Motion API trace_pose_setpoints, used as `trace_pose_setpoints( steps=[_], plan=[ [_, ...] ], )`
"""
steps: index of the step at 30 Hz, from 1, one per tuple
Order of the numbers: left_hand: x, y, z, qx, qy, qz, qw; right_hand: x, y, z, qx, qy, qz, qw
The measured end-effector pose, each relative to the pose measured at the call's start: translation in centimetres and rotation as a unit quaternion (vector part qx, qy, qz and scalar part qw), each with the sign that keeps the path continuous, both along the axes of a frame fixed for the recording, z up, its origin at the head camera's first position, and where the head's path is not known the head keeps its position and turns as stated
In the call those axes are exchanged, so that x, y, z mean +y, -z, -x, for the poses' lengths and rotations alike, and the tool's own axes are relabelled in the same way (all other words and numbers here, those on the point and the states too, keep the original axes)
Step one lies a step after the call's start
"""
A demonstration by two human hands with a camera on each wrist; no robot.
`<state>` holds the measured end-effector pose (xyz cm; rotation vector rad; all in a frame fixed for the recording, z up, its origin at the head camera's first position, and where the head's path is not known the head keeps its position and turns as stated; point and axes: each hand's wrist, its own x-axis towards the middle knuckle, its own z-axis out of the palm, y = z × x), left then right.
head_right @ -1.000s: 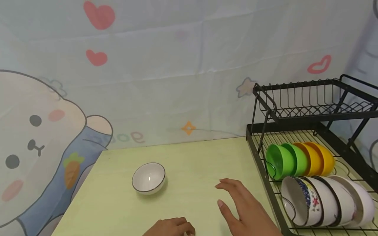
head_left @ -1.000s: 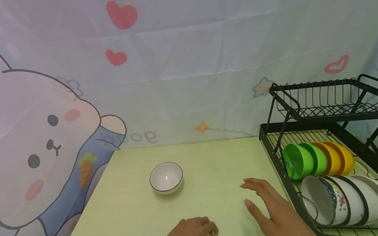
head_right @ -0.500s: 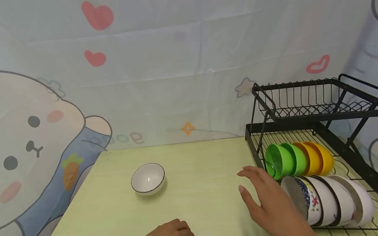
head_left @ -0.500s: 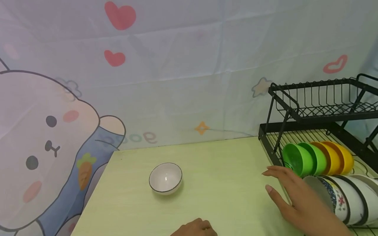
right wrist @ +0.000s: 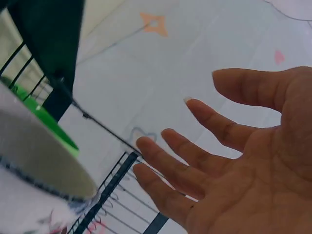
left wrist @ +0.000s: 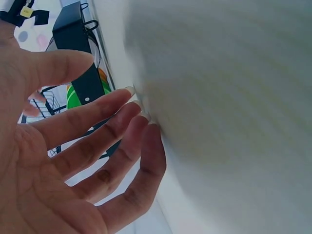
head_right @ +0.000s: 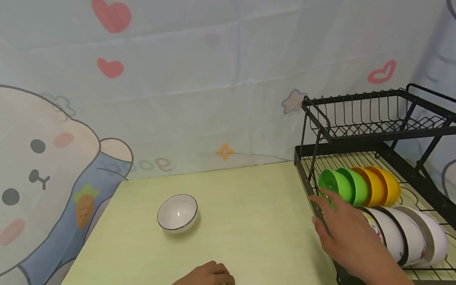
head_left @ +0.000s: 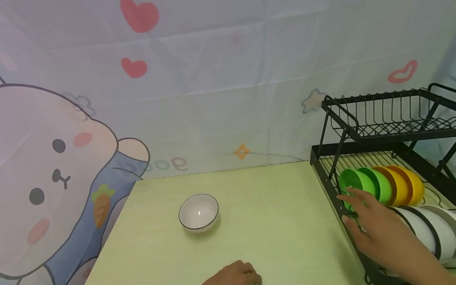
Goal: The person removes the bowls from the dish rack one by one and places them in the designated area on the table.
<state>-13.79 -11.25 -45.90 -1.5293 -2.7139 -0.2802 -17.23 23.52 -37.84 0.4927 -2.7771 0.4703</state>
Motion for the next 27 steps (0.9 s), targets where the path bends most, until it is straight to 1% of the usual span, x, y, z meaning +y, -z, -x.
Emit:
trace_pose_setpoints(
  steps=[4,6,9,11,13,17,19,23,27],
  plan=[
    [-0.2,0.1,0.0,0.010,0.018,0.002,0.9998,0.9,0.1,0.4,-0.015,0.041,-0.044,0.998],
    [-0.3,0.1,0.0,0.011,0.024,0.001,0.9997,1.3,0.2,0.6,-0.038,0.061,-0.055,0.996],
    [-0.3,0.0,0.0,-0.004,0.020,0.000,0.9998,1.8,0.3,0.8,-0.075,0.082,-0.059,0.992],
    [-0.3,0.0,0.0,-0.017,0.016,-0.001,0.9997,2.1,0.3,0.9,-0.094,0.090,-0.061,0.990],
    [-0.4,0.0,0.0,-0.023,0.015,-0.002,0.9996,2.3,0.3,0.9,-0.102,0.091,-0.060,0.989],
    [-0.3,0.1,-0.1,-0.007,0.021,-0.003,0.9997,2.7,0.3,0.8,-0.129,0.093,-0.049,0.986],
    [-0.4,0.1,-0.2,0.001,0.022,0.005,0.9997,2.9,0.2,0.9,-0.146,0.095,-0.046,0.984],
    [-0.3,-0.1,-0.3,-0.014,0.009,0.026,0.9995,3.4,0.4,1.2,-0.180,0.103,-0.049,0.977],
    [0.0,-0.2,-0.4,-0.053,-0.033,0.052,0.9967,3.8,0.5,1.5,-0.190,0.111,-0.070,0.973]
  ],
)
